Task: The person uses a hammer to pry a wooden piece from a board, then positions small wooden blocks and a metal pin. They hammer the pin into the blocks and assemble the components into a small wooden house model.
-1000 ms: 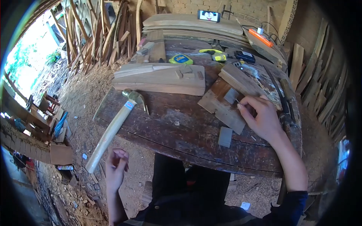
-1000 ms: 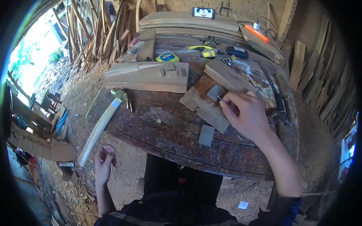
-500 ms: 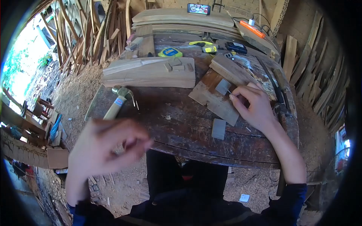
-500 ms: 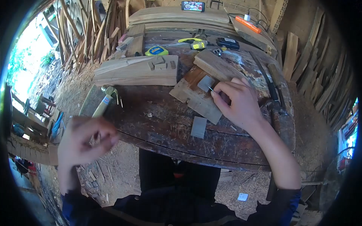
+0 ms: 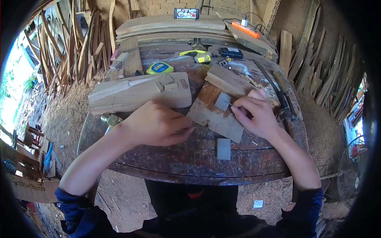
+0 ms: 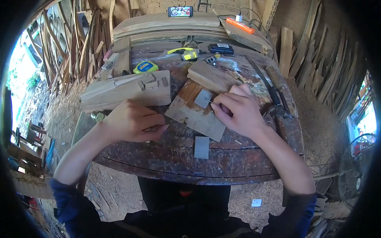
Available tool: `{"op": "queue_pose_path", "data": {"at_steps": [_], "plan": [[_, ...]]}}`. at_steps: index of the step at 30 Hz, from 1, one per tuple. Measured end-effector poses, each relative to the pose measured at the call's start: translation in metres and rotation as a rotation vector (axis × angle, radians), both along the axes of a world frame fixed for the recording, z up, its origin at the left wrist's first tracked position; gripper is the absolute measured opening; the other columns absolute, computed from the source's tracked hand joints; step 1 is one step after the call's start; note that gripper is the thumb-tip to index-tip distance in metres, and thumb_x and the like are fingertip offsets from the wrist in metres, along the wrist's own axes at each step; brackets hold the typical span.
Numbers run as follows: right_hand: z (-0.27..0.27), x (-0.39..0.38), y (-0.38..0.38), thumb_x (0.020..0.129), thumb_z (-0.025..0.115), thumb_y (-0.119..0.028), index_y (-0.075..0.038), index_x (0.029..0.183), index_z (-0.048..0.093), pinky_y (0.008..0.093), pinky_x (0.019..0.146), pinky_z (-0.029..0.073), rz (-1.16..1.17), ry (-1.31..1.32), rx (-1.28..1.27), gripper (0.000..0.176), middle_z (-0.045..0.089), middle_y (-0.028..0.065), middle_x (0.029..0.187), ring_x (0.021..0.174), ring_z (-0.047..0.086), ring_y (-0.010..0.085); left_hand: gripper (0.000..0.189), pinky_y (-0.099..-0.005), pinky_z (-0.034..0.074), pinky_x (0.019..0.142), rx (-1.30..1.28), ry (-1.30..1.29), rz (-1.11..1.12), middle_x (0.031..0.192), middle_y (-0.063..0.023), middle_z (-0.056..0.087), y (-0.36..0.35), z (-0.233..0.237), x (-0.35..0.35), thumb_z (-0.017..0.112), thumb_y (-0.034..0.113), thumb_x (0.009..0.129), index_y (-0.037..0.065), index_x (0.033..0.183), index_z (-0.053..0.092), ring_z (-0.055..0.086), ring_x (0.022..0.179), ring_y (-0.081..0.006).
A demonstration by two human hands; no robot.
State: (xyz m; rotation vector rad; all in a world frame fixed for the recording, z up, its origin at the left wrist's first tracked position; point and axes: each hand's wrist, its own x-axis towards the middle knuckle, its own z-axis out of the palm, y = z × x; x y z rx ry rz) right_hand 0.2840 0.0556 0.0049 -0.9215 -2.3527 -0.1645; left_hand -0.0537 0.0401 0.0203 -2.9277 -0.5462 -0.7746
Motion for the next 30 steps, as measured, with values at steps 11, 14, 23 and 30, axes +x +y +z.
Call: {"op": "queue_pose_path", "data": {"at_steps": [11,14,23,30], "plan": [[0.007,-0.008,-0.006,0.09,0.077,-0.015,-0.01,0.09,0.072,0.0359,0.086,0.036,-0.038,0.037,-0.121,0.006,0.062,0.0001,0.072,0.079,0.056,0.0181,0.012,-0.0364,0.05,0.049,-0.179,-0.188,0.062,0.059,-0.0012,0.061,-0.001,-0.017,0.003,0.081,0.013,0.087,0.01,0.085,0.069,0.063,0.051,-0.0213],[0.007,-0.012,-0.01,0.09,0.078,-0.016,-0.011,0.092,0.073,0.0365,0.088,0.035,-0.009,0.027,-0.122,0.007,0.062,-0.0002,0.075,0.08,0.057,0.0178,0.013,-0.0351,0.05,0.049,-0.224,-0.162,0.103,0.06,-0.0009,0.062,-0.002,-0.014,0.004,0.081,0.014,0.088,0.011,0.094,0.069,0.064,0.052,-0.0189],[0.002,-0.028,-0.025,0.086,0.082,-0.022,-0.019,0.104,0.077,0.038,0.085,0.035,0.213,-0.095,-0.006,0.019,0.059,-0.0041,0.087,0.086,0.058,0.0167,0.032,-0.0342,0.057,0.056,-0.181,-0.11,0.074,0.073,-0.0036,0.072,-0.002,-0.007,0.016,0.082,0.024,0.09,0.012,0.117,0.071,0.069,0.057,-0.0205],[0.0,-0.041,-0.034,0.091,0.079,-0.026,-0.019,0.096,0.071,0.0388,0.087,0.034,0.215,-0.042,-0.025,0.012,0.05,-0.0033,0.081,0.082,0.054,0.0156,0.024,-0.0337,0.056,0.055,-0.025,0.02,0.027,0.072,-0.002,0.071,-0.003,-0.017,0.021,0.083,0.026,0.089,0.011,0.105,0.075,0.069,0.058,-0.0189]]}}
